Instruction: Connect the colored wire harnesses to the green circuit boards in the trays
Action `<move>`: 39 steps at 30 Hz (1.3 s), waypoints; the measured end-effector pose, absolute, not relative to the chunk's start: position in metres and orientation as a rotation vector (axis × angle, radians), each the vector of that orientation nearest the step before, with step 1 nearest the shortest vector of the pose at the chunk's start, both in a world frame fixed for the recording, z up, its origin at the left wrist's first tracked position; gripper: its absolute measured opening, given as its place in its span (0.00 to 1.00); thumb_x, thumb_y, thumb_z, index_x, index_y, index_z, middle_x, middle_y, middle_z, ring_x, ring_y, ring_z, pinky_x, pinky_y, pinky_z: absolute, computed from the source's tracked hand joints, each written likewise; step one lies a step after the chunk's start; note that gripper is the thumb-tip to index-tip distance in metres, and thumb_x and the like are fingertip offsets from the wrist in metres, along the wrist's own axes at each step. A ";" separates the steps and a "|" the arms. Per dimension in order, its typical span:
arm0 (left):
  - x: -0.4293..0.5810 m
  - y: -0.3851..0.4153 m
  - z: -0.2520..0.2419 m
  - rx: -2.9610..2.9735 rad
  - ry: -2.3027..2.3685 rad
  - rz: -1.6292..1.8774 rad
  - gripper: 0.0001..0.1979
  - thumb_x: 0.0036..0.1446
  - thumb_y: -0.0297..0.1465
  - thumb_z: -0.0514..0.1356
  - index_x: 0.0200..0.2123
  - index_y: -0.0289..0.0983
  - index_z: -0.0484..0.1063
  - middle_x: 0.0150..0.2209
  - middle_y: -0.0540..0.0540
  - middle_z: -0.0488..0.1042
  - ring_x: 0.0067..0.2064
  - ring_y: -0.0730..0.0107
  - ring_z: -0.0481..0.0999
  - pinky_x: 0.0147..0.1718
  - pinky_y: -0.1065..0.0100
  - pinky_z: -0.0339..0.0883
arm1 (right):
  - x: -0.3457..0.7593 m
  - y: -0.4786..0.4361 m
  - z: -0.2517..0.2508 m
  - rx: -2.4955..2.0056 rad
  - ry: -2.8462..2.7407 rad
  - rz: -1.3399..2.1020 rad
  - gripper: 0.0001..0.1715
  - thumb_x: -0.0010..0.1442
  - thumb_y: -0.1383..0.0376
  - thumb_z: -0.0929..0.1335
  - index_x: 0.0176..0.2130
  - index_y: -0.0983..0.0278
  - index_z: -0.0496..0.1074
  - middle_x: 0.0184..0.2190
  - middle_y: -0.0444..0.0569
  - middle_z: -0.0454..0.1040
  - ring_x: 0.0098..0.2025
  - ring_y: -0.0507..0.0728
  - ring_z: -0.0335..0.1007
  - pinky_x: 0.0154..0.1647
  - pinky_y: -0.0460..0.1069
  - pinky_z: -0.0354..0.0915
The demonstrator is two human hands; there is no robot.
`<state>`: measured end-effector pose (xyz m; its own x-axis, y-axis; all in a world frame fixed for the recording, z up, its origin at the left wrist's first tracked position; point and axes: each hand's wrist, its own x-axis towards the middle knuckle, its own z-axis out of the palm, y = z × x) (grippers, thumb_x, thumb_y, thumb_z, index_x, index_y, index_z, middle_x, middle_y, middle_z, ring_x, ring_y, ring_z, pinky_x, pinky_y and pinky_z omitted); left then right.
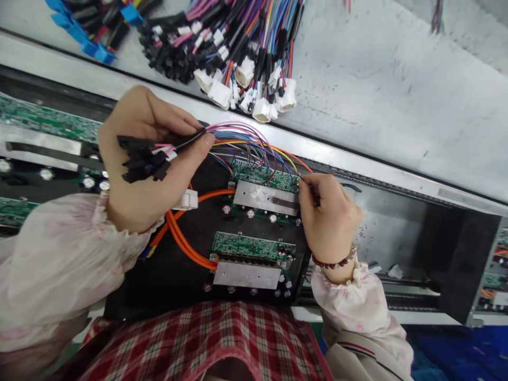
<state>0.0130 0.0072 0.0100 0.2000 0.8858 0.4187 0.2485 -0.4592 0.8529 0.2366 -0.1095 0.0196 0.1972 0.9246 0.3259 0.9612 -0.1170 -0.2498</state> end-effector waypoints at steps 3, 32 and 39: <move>0.014 0.009 0.008 1.864 1.065 1.317 0.13 0.54 0.31 0.70 0.30 0.41 0.67 0.30 0.49 0.71 0.35 0.63 0.76 0.30 0.60 0.70 | 0.236 -0.109 0.019 -2.074 -1.750 -0.117 0.05 0.63 0.62 0.68 0.38 0.60 0.75 0.30 0.43 0.79 0.31 0.54 0.77 0.29 0.48 0.65; -0.032 -0.067 0.030 2.622 1.343 0.340 0.32 0.66 0.42 0.59 0.64 0.27 0.59 0.69 0.31 0.54 0.71 0.45 0.51 0.68 0.37 0.41 | 0.150 -0.014 0.017 -1.784 -2.234 0.009 0.16 0.68 0.68 0.61 0.47 0.68 0.76 0.43 0.56 0.78 0.44 0.61 0.73 0.47 0.56 0.67; -0.070 0.053 0.063 2.762 1.341 0.159 0.15 0.64 0.20 0.51 0.49 0.29 0.75 0.47 0.36 0.76 0.53 0.51 0.74 0.53 0.53 0.69 | 0.183 -0.019 0.053 -1.732 -1.911 -0.073 0.17 0.65 0.62 0.66 0.50 0.66 0.77 0.46 0.56 0.80 0.49 0.61 0.77 0.50 0.55 0.69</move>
